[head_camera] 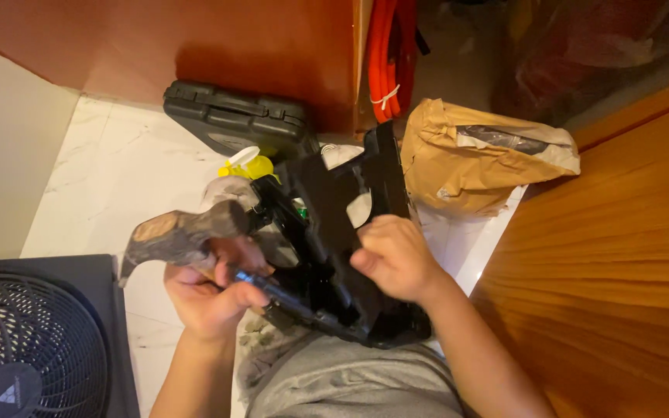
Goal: The person uses a hammer to repeatedly strike a black plastic component, rotating it to access different edges and joints. They occasionally inspect the piece by hand while continuing to tap it with the hammer.
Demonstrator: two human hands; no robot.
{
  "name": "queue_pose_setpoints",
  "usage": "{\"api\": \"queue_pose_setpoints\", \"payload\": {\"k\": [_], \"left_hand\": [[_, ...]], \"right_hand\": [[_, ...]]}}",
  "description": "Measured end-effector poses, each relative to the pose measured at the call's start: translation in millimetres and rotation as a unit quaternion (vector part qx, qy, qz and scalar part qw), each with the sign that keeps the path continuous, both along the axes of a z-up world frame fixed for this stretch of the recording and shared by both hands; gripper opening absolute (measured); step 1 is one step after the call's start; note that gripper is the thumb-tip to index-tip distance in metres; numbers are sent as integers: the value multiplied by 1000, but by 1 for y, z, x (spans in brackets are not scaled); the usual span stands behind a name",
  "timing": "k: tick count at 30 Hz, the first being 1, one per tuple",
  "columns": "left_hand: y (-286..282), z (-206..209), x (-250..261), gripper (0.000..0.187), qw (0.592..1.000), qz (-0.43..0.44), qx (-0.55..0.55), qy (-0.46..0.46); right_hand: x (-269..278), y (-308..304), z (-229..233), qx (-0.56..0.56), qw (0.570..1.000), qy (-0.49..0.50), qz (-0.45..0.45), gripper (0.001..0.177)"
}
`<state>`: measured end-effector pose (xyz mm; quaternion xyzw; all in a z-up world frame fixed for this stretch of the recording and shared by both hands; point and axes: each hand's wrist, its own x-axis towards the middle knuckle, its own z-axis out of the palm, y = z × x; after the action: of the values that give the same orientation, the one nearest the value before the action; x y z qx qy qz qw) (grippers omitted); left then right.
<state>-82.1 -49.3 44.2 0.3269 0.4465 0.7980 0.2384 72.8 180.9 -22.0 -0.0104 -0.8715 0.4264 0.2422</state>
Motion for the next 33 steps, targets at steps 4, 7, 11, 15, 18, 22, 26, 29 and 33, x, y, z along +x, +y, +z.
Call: {"api": "queue_pose_setpoints", "payload": {"k": [4,7,11,15,18,22,26,29,33], "left_hand": [[-6,-5,5,47,999,31,-8,29],[-11,-7,15,49,996,36,-62,56],[-18,-6,27,45,983,72,-154,74],[-14,-7,19,44,995,53,-69,56],[-8,1,6,39,998,16,-36,50],[4,6,-5,38,986,13,-168,-1],[13,8,-8,36,983,-14,-178,-41],[17,11,-8,30,985,-30,-168,-1],[19,19,-8,32,987,-11,-163,-15]], "right_hand": [[3,-2,-28,-405,910,10,86,52],[-22,-16,-28,32,996,-81,7,52],[-27,-27,-1,92,986,-136,-22,49],[-15,-23,17,-81,990,-117,-8,44],[-1,-16,20,-234,964,-124,23,40],[14,-6,32,-377,911,-102,134,36],[9,-8,41,-352,920,-125,116,38],[3,-5,34,-362,923,-72,107,41],[-1,-6,21,-300,952,-42,47,42]]}}
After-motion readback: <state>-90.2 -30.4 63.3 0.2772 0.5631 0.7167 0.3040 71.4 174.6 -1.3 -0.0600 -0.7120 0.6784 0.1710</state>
